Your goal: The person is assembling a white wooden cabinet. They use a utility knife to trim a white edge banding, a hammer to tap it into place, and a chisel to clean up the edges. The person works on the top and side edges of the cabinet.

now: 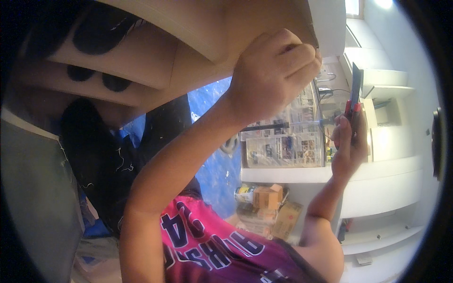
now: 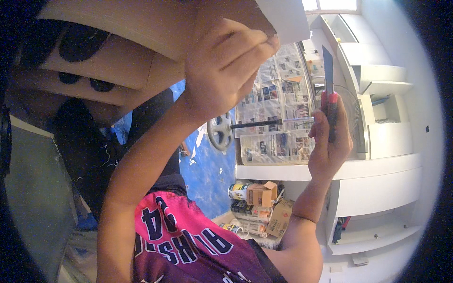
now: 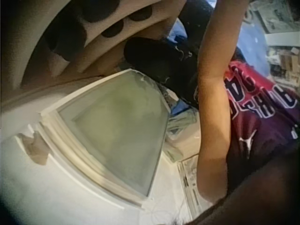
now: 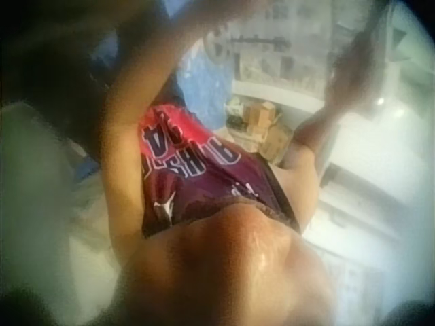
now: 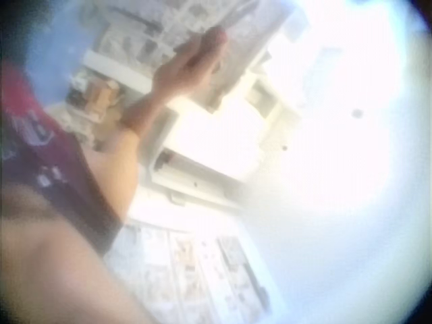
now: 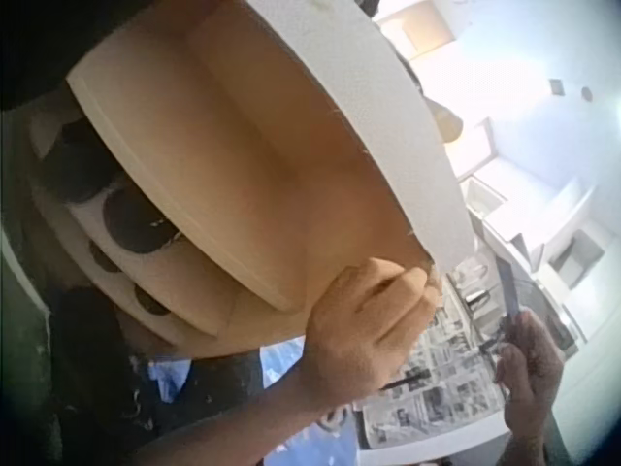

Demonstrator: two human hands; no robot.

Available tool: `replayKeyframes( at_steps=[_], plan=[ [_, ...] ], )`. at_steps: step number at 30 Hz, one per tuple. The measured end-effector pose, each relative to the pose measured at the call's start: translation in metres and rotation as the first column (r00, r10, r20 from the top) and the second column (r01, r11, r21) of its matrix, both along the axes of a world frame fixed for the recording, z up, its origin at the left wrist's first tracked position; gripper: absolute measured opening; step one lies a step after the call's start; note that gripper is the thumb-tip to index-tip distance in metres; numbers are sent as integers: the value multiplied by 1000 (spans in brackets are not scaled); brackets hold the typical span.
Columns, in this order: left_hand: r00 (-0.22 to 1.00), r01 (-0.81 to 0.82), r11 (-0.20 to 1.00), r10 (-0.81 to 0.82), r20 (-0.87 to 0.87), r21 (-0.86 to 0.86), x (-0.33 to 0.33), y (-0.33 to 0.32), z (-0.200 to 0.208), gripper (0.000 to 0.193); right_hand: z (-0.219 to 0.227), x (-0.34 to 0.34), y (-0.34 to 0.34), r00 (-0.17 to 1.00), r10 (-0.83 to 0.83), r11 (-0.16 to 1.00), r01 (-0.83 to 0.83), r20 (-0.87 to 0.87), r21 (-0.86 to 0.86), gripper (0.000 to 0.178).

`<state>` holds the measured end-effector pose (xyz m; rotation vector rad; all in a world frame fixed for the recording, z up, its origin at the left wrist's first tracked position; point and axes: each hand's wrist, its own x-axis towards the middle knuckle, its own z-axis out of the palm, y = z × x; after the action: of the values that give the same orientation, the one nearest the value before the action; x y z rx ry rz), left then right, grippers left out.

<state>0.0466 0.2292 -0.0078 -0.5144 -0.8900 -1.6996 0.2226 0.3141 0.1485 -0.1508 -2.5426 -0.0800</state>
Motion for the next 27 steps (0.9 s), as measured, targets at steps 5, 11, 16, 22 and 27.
replayKeyframes(
  at_steps=[5, 11, 16, 22, 27],
  plan=[
    [995, -95, 992, 92, -44, -83, 0, 0, 1, 25, -3, -11, 4, 997, 78, 994, -79, 9, 69, 40],
    [996, -54, 997, 50, -69, -56, -4, 2, 0, 29, -5, -23, 10, 982, 188, 978, -186, -9, 99, 41],
    [999, 50, 999, -50, 12, 17, -4, -3, 0, 22, -10, -26, 9, 975, 222, 975, -222, -6, 14, 40],
    [996, 6, 997, 1, 89, -75, 3, -8, 9, 19, -30, -18, 27, 970, 228, 940, -241, -79, -242, 42],
    [986, -107, 976, 130, 109, -192, -3, -20, 6, 11, -54, -18, 40, 958, 242, 877, -283, -151, -388, 38]
  ],
)
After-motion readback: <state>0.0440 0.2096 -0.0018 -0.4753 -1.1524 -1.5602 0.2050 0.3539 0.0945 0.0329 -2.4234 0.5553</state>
